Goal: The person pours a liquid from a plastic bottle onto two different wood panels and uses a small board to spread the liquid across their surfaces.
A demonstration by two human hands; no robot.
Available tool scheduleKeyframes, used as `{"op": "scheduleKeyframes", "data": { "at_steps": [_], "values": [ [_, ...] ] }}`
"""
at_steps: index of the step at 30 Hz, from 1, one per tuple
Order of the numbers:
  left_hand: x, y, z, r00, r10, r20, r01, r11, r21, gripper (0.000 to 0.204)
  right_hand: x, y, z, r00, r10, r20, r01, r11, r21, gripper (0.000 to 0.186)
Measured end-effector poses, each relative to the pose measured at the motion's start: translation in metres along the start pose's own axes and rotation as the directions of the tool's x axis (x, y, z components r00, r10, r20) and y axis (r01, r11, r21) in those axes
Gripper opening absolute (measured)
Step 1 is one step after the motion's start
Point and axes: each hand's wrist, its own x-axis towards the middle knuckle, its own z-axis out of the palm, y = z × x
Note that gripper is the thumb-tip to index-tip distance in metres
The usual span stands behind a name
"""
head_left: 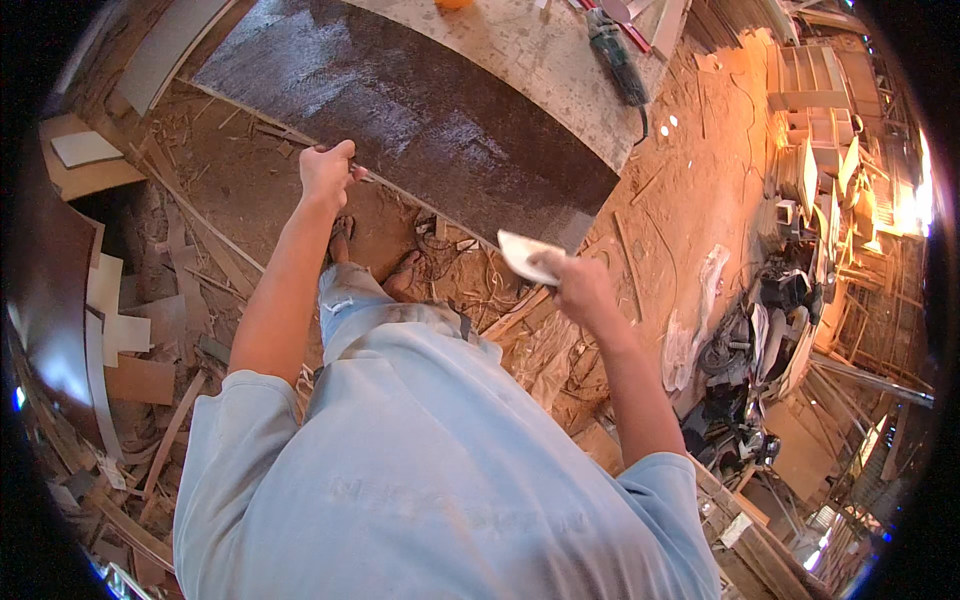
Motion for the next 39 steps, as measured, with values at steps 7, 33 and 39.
{"op": "scheduleKeyframes", "data": {
  "at_steps": [7, 33, 39],
  "values": [
    [-0.005, 0.005, 0.004, 0.999, 0.025, -0.045, -0.025, 1.000, 0.002, 0.044, -0.022, 0.008, -0.058, 0.982, 0.053, -0.181, -0.024, 0.987, 0.160, 0.050],
    [0.000, -0.001, 0.003, 0.998, 0.021, -0.059, -0.020, 1.000, 0.020, 0.047, -0.015, 0.054, -0.065, 0.945, -0.182, -0.272, 0.224, 0.966, 0.130, 0.047],
    [0.004, 0.001, 0.002, 1.000, -0.004, -0.027, 0.005, 1.000, 0.011, 0.048, -0.004, 0.040, -0.040, 0.994, 0.032, -0.109, -0.034, 0.999, -0.021, 0.047]
  ]
}}
